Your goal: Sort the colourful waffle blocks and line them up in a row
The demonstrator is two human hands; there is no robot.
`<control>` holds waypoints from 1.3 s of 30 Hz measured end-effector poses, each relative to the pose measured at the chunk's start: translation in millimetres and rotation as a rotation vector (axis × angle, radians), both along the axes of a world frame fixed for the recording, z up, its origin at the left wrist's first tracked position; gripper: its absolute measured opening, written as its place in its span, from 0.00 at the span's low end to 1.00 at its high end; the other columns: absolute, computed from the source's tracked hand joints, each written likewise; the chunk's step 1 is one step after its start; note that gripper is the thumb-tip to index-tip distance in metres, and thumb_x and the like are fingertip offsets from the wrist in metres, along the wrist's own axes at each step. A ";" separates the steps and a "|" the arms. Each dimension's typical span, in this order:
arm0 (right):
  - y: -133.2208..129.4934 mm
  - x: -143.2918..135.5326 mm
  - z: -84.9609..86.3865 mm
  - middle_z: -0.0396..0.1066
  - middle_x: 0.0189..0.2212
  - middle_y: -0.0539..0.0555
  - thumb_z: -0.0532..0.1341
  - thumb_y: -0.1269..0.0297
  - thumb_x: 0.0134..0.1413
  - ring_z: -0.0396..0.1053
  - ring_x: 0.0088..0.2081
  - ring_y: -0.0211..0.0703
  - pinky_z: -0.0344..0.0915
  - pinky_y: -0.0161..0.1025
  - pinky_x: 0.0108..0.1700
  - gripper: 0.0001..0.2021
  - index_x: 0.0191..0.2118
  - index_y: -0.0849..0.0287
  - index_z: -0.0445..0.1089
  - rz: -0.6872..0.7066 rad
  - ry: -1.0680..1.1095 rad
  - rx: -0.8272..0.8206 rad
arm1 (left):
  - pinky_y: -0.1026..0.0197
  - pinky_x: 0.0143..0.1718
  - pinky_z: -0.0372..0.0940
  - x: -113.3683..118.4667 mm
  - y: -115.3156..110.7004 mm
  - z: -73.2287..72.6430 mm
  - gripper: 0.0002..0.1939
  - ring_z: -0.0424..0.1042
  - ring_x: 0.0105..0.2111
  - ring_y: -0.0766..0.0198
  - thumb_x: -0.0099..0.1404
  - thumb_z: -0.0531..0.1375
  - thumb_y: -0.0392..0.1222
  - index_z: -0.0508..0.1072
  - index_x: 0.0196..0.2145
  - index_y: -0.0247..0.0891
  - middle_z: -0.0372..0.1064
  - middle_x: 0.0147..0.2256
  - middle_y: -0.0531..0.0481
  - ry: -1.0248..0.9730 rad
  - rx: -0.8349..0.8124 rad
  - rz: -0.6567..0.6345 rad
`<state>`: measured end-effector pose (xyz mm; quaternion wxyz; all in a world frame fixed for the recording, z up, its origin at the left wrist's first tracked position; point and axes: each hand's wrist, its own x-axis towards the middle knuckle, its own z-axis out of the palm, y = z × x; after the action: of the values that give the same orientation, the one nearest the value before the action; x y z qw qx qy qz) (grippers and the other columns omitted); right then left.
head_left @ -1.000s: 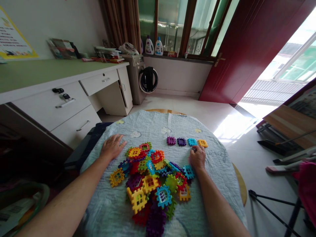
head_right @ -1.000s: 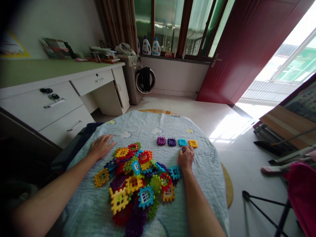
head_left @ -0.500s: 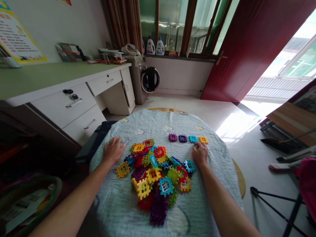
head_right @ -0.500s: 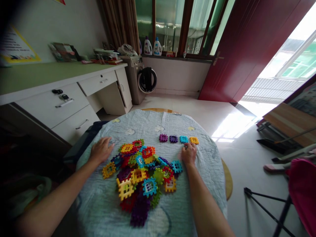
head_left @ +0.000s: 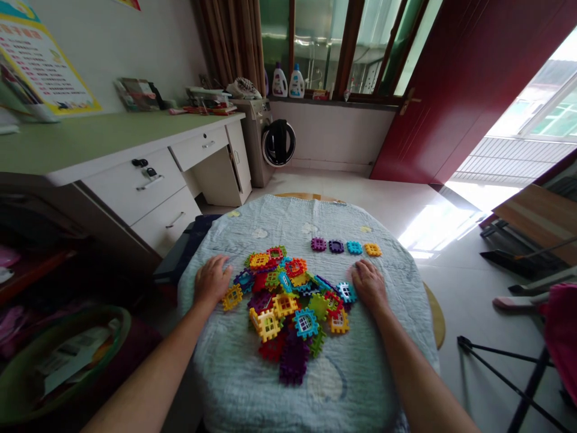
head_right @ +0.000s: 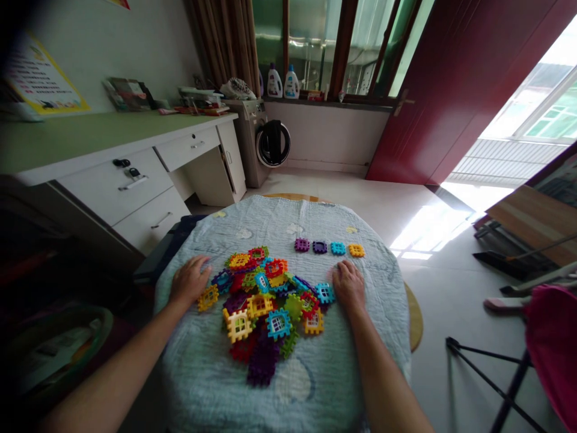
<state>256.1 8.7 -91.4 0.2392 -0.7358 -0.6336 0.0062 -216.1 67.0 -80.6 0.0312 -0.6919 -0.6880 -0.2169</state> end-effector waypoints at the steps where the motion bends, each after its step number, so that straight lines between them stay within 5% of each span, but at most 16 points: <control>1: 0.4 0.1 0.5 0.68 0.55 0.61 0.53 0.58 0.61 0.63 0.57 0.53 0.57 0.50 0.59 0.18 0.51 0.60 0.71 -0.001 0.008 0.008 | 0.49 0.58 0.60 -1.3 0.5 -0.9 0.21 0.66 0.55 0.51 0.66 0.48 0.46 0.72 0.49 0.36 0.69 0.53 0.40 -0.030 0.014 -0.005; 11: 2.4 5.3 -6.1 0.72 0.48 0.60 0.53 0.64 0.55 0.67 0.52 0.50 0.61 0.47 0.57 0.14 0.42 0.59 0.74 0.000 0.178 0.139 | 0.52 0.56 0.63 -7.0 1.7 -4.1 0.22 0.70 0.51 0.51 0.64 0.46 0.49 0.75 0.43 0.35 0.73 0.49 0.40 -0.154 0.025 0.011; 39: 0.4 4.9 -3.2 0.71 0.51 0.56 0.53 0.73 0.49 0.65 0.54 0.47 0.58 0.44 0.59 0.15 0.40 0.55 0.73 -0.030 0.212 0.060 | 0.53 0.57 0.62 -5.3 0.1 -0.9 0.26 0.69 0.52 0.52 0.66 0.43 0.51 0.74 0.44 0.33 0.72 0.50 0.37 -0.100 -0.028 0.030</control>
<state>261.0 9.1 -94.6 0.3267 -0.7331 -0.5934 0.0613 -221.4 67.2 -81.5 -0.0094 -0.6701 -0.7020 -0.2410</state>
